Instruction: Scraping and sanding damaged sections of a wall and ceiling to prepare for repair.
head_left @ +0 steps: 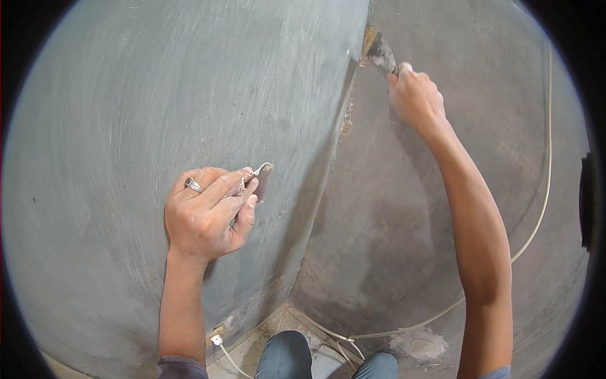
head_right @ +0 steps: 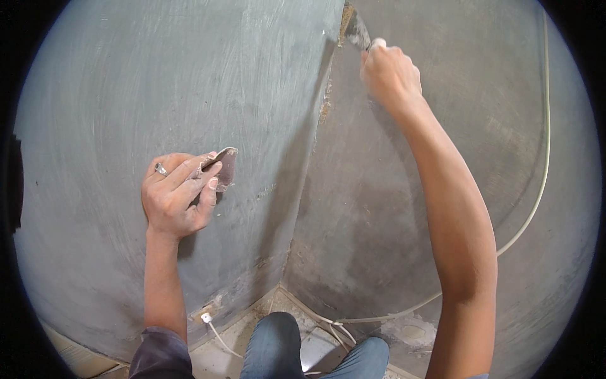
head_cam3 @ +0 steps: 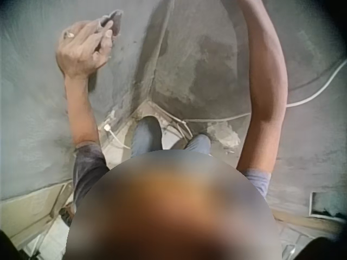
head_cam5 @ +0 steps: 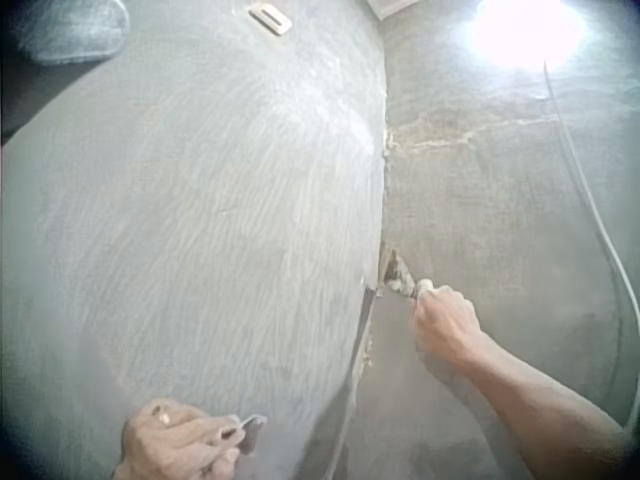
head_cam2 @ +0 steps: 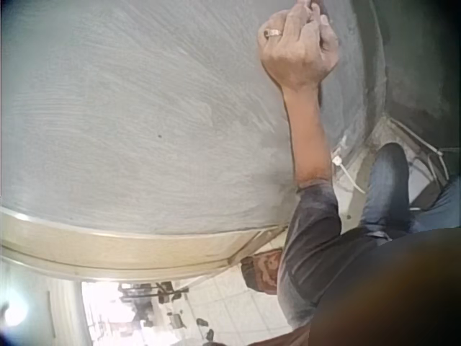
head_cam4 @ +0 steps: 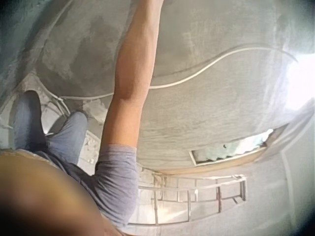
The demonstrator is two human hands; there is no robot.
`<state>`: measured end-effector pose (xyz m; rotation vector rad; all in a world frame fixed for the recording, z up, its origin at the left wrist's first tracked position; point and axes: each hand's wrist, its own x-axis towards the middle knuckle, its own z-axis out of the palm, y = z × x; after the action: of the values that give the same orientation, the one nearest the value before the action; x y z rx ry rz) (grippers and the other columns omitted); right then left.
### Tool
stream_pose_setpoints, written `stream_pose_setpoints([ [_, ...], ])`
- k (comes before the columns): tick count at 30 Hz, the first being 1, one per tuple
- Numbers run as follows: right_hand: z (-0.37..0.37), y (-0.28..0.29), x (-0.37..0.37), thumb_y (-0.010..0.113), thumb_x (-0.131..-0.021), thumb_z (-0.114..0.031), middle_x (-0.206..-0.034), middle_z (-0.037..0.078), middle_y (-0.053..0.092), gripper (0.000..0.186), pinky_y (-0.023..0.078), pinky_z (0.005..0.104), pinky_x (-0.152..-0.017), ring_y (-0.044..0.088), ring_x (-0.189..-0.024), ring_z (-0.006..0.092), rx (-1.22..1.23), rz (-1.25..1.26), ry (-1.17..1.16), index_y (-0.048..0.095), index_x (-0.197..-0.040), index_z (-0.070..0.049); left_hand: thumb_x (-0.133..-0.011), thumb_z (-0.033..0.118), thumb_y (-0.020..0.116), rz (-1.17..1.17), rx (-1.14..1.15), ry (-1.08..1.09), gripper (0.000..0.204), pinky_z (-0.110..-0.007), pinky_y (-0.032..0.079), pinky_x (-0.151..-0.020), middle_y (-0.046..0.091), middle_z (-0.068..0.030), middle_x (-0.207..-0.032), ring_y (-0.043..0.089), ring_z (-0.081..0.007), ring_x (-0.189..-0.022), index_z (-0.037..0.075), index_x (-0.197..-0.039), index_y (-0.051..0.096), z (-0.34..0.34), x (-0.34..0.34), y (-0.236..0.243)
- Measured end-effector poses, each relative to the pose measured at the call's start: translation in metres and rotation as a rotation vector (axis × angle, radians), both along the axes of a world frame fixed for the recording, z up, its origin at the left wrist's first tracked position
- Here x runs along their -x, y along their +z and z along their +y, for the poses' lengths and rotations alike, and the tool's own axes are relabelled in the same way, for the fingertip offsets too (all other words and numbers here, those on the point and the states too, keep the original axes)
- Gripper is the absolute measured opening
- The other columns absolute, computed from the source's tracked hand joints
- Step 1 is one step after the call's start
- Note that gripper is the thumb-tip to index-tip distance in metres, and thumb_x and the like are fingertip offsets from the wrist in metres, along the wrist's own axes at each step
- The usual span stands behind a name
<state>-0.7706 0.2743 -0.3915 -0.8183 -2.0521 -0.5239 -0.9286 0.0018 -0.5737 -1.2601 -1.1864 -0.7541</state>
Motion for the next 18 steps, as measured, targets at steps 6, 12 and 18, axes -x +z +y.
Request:
stream_pose_setpoints([
  [6,0.013,-0.013,0.002,0.050,-0.100,-0.028,-0.100,0.027,0.069,0.033,0.051,0.0522,-0.085,0.065,-0.099,0.0453,0.034,0.001,0.016,0.062,-0.108,0.002,-0.074,0.011,0.070,0.000,-0.002,0.003,0.007,-0.032,0.049,-0.071,0.075,-0.0041,-0.090,0.069,-0.0165,-0.079,0.008,-0.076,0.075,0.003,-0.003,0.003],
  [12,-0.004,0.001,-0.008,0.051,-0.098,-0.032,-0.104,0.028,0.068,0.040,0.050,0.0521,-0.092,0.065,-0.103,0.0441,0.041,0.109,0.055,0.063,-0.112,0.003,-0.074,0.011,0.069,-0.003,-0.001,0.014,0.007,-0.032,0.049,-0.071,0.075,-0.0037,-0.090,0.068,-0.0161,-0.078,0.009,-0.077,0.075,0.004,-0.001,-0.001],
  [18,-0.019,-0.010,0.008,0.047,-0.100,-0.026,-0.098,0.031,0.068,0.034,0.052,0.0554,-0.085,0.066,-0.098,0.0461,-0.080,0.424,0.381,0.055,-0.110,0.005,-0.074,0.011,0.070,0.001,0.014,0.019,0.006,-0.031,0.049,-0.071,0.075,-0.0029,-0.090,0.068,-0.0158,-0.078,0.008,-0.076,0.075,0.001,-0.001,0.001],
])
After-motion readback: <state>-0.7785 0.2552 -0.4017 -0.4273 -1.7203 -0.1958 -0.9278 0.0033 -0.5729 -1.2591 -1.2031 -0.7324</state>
